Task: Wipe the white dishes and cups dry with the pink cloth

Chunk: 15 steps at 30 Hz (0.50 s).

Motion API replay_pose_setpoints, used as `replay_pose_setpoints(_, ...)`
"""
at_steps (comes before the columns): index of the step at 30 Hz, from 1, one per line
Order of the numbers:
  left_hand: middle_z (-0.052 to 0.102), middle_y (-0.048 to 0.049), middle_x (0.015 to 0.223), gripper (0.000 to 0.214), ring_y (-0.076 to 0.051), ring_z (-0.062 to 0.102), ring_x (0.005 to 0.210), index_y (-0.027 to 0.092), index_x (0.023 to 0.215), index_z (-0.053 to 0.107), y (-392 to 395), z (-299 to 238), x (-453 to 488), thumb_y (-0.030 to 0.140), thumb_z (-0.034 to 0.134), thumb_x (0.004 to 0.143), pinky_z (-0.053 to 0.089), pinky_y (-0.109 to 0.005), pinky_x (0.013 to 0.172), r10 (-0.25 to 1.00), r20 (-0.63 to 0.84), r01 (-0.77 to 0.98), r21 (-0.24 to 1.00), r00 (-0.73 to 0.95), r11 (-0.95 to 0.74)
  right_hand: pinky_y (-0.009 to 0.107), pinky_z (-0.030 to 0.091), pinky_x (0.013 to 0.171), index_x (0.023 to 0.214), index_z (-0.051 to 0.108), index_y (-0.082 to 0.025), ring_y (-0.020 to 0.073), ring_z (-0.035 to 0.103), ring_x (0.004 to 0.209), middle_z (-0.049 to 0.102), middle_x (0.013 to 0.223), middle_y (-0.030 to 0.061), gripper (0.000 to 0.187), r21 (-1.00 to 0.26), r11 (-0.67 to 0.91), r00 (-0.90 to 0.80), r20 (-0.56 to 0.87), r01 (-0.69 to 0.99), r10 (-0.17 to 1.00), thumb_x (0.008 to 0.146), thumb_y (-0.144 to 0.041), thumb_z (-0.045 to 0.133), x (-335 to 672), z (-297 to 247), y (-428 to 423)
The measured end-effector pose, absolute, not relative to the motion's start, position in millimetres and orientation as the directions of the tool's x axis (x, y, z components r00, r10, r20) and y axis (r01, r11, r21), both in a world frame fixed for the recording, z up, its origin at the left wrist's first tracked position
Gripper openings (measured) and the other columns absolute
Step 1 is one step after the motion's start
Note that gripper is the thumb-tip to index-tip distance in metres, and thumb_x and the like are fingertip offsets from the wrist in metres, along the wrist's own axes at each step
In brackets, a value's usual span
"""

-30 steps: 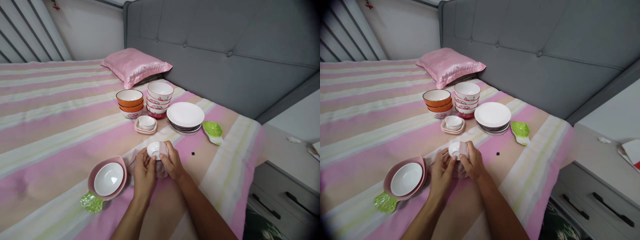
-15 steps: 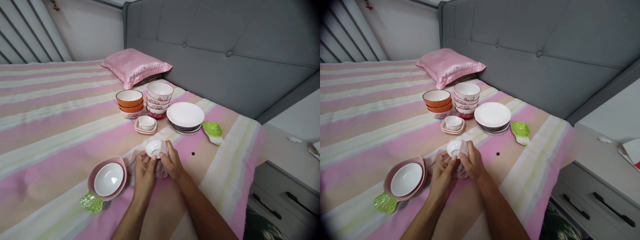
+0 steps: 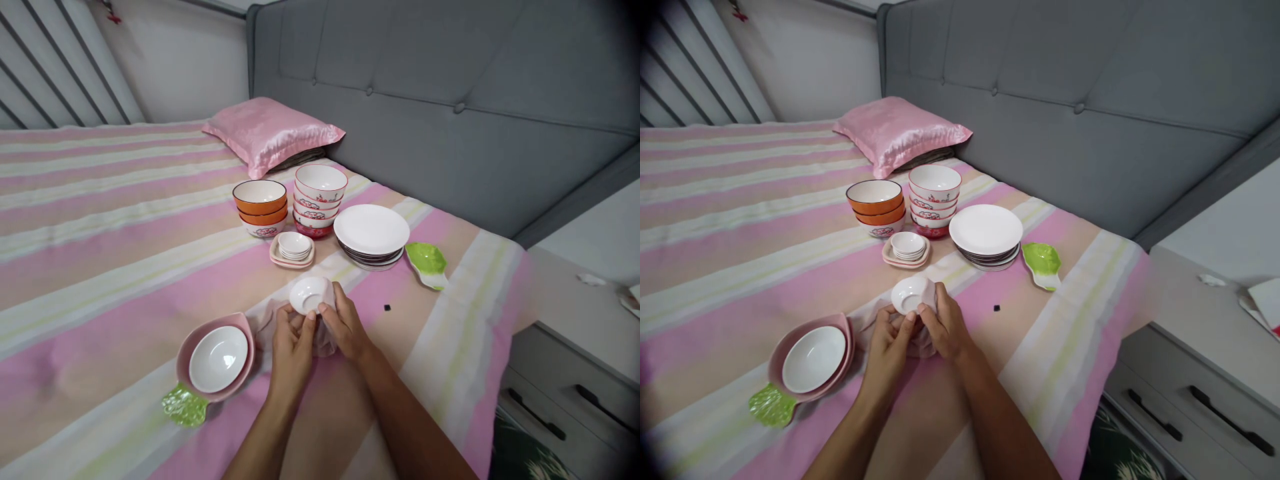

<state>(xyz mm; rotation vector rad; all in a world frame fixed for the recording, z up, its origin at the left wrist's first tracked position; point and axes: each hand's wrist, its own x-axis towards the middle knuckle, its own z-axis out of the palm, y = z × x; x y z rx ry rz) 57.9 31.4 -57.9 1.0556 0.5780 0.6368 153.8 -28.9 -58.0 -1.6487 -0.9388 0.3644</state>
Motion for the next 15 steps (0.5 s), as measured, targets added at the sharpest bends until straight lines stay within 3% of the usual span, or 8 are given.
replay_pose_setpoints(7,0.064,-0.0098,0.107,0.04,-0.019,0.062,0.1,0.018,0.112,0.046,34.1,-57.1,57.5,0.03,0.063,0.078,0.048,-0.031,0.085,0.77,-0.009,-0.232,0.951,0.638,0.203,0.024,0.038,0.063,0.092,0.047,-0.02,0.0144,0.049,0.07,0.053,0.077,-0.0017,0.012,-0.949,0.031,0.666,0.243,0.313,0.706,0.082,-0.026,0.044,155.3,-59.9,-28.8)
replay_pose_setpoints(15,0.063,-0.011,0.114,0.05,-0.023,0.062,0.1,0.018,0.123,0.052,34.1,-51.5,53.6,0.035,0.062,0.077,0.048,-0.035,0.087,0.855,0.01,-0.08,0.996,0.519,0.037,0.025,0.036,0.058,0.087,0.046,-0.021,0.0146,0.048,0.063,0.051,0.069,-0.0025,0.008,-0.893,-0.067,0.617,0.252,0.445,0.746,0.08,-0.025,0.044,154.8,-56.6,-30.9)
